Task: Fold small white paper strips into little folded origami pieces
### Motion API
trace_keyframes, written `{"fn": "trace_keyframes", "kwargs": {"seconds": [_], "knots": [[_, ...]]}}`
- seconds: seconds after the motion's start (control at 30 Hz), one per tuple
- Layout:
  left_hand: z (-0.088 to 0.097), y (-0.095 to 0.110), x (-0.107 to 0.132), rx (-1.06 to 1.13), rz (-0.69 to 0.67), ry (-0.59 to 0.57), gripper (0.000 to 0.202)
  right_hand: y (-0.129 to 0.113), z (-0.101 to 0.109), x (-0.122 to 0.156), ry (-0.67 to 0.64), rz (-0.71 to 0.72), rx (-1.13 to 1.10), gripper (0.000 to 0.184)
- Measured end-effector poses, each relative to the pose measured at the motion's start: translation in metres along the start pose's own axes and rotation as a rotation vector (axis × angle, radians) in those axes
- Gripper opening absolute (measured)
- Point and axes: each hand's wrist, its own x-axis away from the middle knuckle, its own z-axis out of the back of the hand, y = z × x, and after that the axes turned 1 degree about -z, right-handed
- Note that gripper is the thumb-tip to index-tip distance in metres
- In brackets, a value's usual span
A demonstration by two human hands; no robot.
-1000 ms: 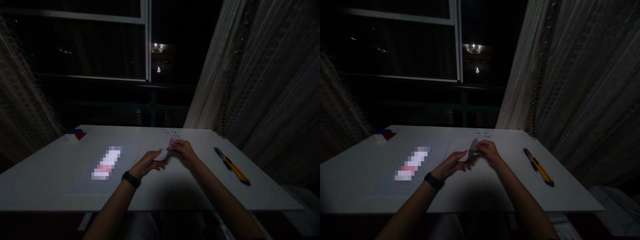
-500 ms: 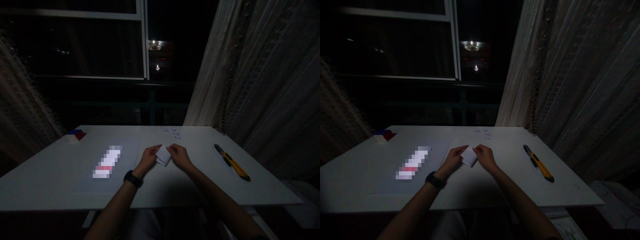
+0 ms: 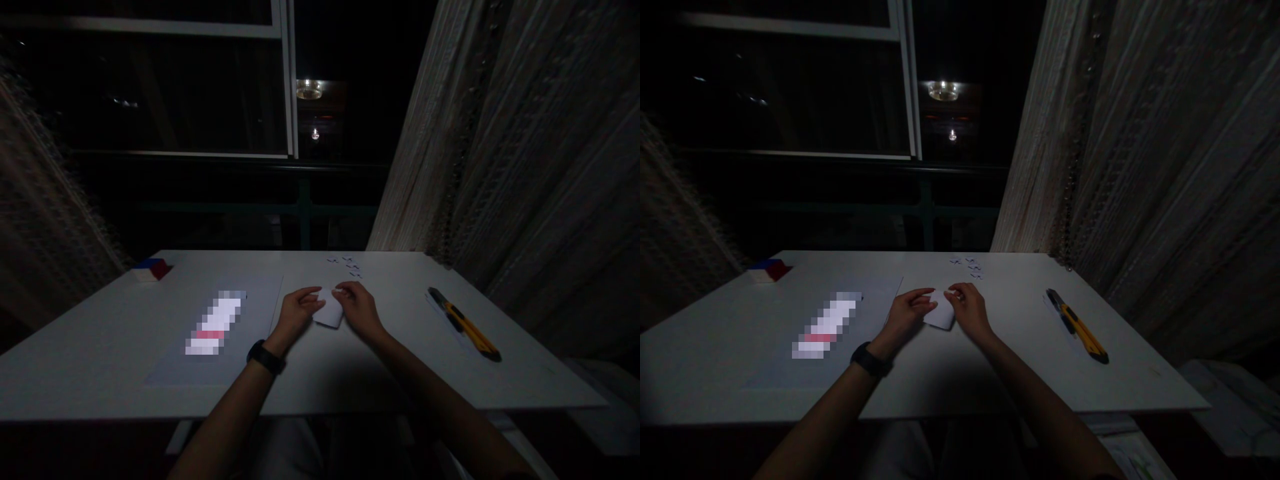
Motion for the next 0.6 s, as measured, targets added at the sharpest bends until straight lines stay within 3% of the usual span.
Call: {"fn": "trace_keyframes", "kwargs": {"seconds": [0.07, 0.13, 0.2, 0.27, 0.6], "knots": [[0.001, -0.001, -0.001, 0.055, 0.007, 0.002, 0.052, 0.000, -0.004, 0.002, -0.039, -0.099, -0.182, 0.043], [0.003, -0.001, -0.001, 0.091, -0.003, 0.025, 0.056, 0.000, -0.007, 0.004, -0.164, -0.226, -0.399, 0.059], [0.004, 0.000, -0.001, 0.107, -0.025, 0.048, 0.059, -0.001, -0.010, 0.007, -0.322, -0.334, -0.564, 0.061], [0.004, 0.001, 0.000, 0.102, -0.047, 0.051, 0.059, -0.001, -0.011, 0.009, -0.395, -0.387, -0.626, 0.056], [0.003, 0.004, 0.001, 0.013, -0.066, 0.061, 0.055, 0.001, -0.013, 0.010, -0.351, -0.354, -0.545, 0.047]]}}
